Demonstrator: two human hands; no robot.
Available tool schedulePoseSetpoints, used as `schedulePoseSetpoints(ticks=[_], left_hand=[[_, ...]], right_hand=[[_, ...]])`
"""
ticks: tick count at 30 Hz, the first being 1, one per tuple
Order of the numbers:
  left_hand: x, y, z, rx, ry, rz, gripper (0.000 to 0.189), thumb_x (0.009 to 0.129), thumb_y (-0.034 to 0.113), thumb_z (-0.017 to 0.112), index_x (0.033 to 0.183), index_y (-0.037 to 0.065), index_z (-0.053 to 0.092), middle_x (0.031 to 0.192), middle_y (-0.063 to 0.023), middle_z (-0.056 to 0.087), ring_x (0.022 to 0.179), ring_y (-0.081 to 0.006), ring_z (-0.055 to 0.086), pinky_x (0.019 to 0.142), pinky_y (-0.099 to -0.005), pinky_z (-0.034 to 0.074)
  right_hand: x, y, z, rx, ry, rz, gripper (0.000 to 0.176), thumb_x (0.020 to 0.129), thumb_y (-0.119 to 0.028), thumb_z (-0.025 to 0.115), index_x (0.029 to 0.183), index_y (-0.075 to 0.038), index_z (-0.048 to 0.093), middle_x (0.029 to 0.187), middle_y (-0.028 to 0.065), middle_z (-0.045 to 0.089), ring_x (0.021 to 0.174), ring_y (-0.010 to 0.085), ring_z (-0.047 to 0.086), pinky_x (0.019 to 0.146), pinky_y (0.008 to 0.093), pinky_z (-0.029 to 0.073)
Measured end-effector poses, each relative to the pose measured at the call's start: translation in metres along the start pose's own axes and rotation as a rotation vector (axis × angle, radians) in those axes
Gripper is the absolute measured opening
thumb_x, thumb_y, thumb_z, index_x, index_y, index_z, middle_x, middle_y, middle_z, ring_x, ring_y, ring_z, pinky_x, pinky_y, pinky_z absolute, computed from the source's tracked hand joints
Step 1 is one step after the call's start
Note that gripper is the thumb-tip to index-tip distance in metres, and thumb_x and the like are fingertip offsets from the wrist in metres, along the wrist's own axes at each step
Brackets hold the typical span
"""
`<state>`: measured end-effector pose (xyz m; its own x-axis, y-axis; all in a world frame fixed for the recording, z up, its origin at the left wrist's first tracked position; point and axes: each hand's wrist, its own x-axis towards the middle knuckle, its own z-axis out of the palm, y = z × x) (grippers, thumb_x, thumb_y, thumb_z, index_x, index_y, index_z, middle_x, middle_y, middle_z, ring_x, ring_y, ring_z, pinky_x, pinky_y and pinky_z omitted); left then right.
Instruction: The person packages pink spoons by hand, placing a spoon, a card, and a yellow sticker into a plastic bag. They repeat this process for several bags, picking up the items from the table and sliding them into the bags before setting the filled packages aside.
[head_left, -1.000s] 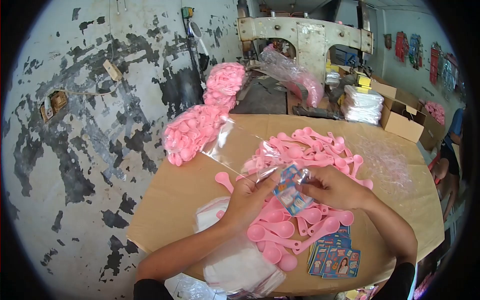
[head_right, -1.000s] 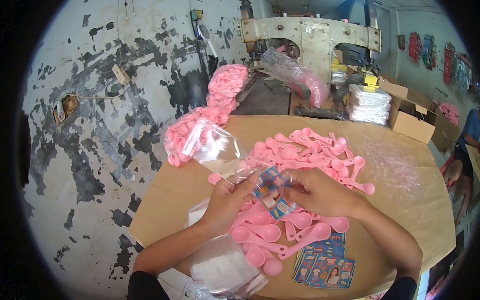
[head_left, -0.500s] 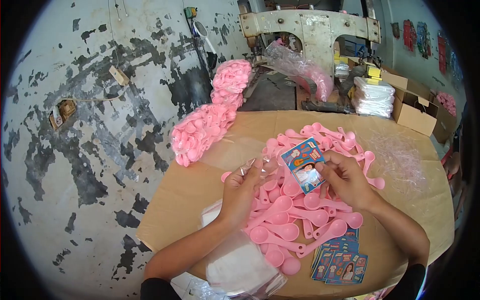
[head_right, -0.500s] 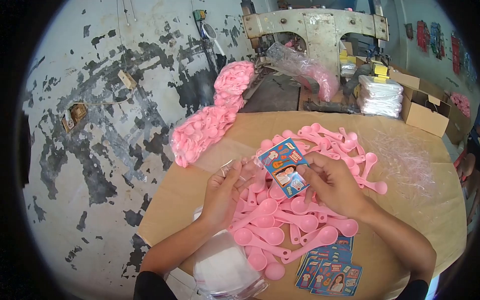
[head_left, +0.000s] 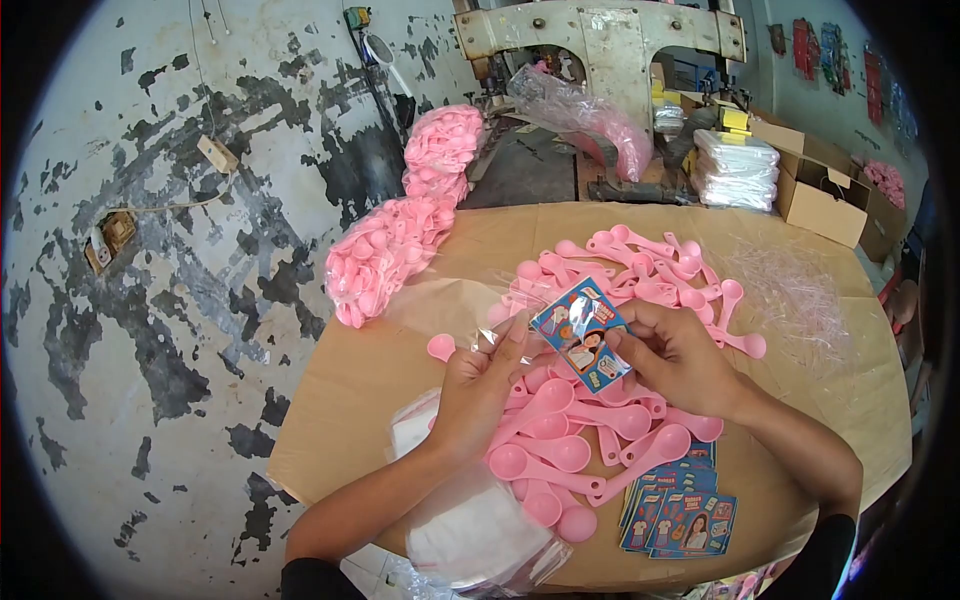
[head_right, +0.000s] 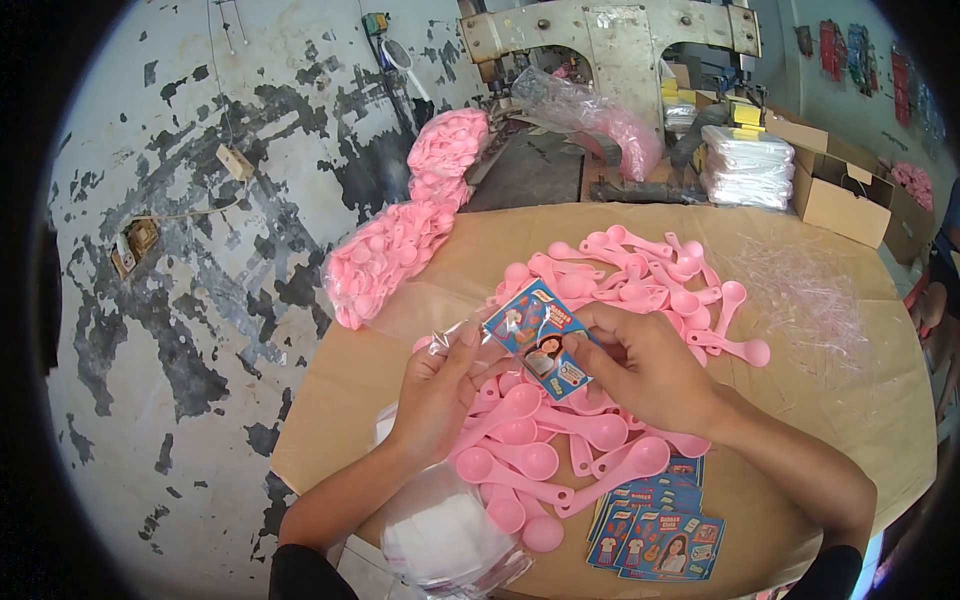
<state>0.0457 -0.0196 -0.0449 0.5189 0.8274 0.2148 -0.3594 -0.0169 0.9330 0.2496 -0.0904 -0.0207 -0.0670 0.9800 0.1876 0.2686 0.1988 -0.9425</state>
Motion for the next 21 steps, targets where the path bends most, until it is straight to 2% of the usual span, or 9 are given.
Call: schedulePoseSetpoints(ticks=[3,6,10,12,14,17,18,21], left_hand=[[0.000,-0.004,-0.002,0.037,-0.021,-0.042,0.034,0.102,0.021,0.044,0.123,-0.003,0.055,0.118,-0.0118,0.061,0.104,-0.0173,0.062,0.093,-0.0353,0.050],[-0.001,-0.007,-0.004,0.096,-0.038,-0.105,0.033,0.101,0.022,0.045,0.121,-0.003,0.056,0.114,-0.0113,0.063,0.101,-0.0174,0.063,0.091,-0.0336,0.051],[-0.001,-0.013,-0.007,0.120,-0.054,-0.126,0.033,0.100,0.024,0.048,0.118,-0.003,0.057,0.111,-0.0095,0.064,0.099,-0.0151,0.062,0.087,-0.0311,0.052],[-0.003,-0.006,-0.006,0.150,-0.053,-0.134,0.033,0.099,0.027,0.051,0.117,0.000,0.059,0.105,-0.0052,0.064,0.094,-0.0103,0.060,0.081,-0.0266,0.050],[-0.008,0.005,-0.002,0.208,-0.084,-0.161,0.032,0.098,0.031,0.053,0.115,0.006,0.063,0.096,0.0023,0.064,0.085,-0.0027,0.055,0.072,-0.0193,0.045],[-0.015,-0.009,0.012,0.357,-0.222,0.095,0.034,0.098,0.031,0.054,0.122,0.007,0.057,0.113,-0.0013,0.061,0.101,-0.0075,0.055,0.087,-0.0249,0.046],[-0.016,-0.007,0.005,0.426,-0.343,0.002,0.043,0.099,0.027,0.051,0.136,0.008,0.044,0.130,-0.0056,0.052,0.118,-0.0131,0.050,0.099,-0.0300,0.043],[-0.012,0.003,0.014,-0.001,-0.134,-0.050,0.053,0.100,0.034,0.044,0.146,0.012,0.028,0.141,-0.0115,0.044,0.125,-0.0215,0.048,0.099,-0.0380,0.045]], right_hand=[[0.002,0.011,0.000,-0.068,-0.056,-0.075,0.017,0.096,-0.011,0.053,0.104,0.002,0.060,0.074,-0.0007,0.057,0.064,0.0026,0.047,0.055,0.0215,0.043],[0.000,0.005,-0.005,-0.182,-0.238,-0.001,0.016,0.095,-0.010,0.054,0.102,0.003,0.061,0.074,-0.0013,0.056,0.064,0.0023,0.046,0.057,0.0210,0.042],[-0.003,0.002,0.002,-0.068,-0.147,-0.014,0.016,0.094,-0.009,0.056,0.104,0.003,0.062,0.074,-0.0017,0.056,0.066,0.0022,0.046,0.059,0.0214,0.043],[-0.003,0.005,0.002,-0.106,-0.182,-0.034,0.017,0.093,-0.008,0.058,0.105,0.003,0.063,0.074,-0.0019,0.056,0.066,0.0020,0.046,0.059,0.0219,0.043],[-0.005,0.005,0.007,-0.048,-0.131,-0.072,0.017,0.093,-0.009,0.059,0.105,0.002,0.063,0.074,-0.0026,0.056,0.066,0.0023,0.045,0.058,0.0224,0.042],[-0.007,0.006,0.015,0.052,-0.039,-0.130,0.019,0.092,-0.011,0.061,0.107,0.001,0.064,0.074,-0.0031,0.057,0.065,0.0024,0.046,0.058,0.0227,0.042],[-0.007,0.007,0.017,0.091,-0.009,-0.149,0.020,0.092,-0.012,0.062,0.108,0.000,0.065,0.074,-0.0031,0.058,0.065,0.0024,0.046,0.058,0.0227,0.042],[-0.006,0.008,0.007,-0.105,-0.058,-0.116,0.020,0.091,-0.014,0.064,0.106,0.000,0.066,0.078,-0.0019,0.061,0.063,0.0015,0.046,0.054,0.0219,0.041]])
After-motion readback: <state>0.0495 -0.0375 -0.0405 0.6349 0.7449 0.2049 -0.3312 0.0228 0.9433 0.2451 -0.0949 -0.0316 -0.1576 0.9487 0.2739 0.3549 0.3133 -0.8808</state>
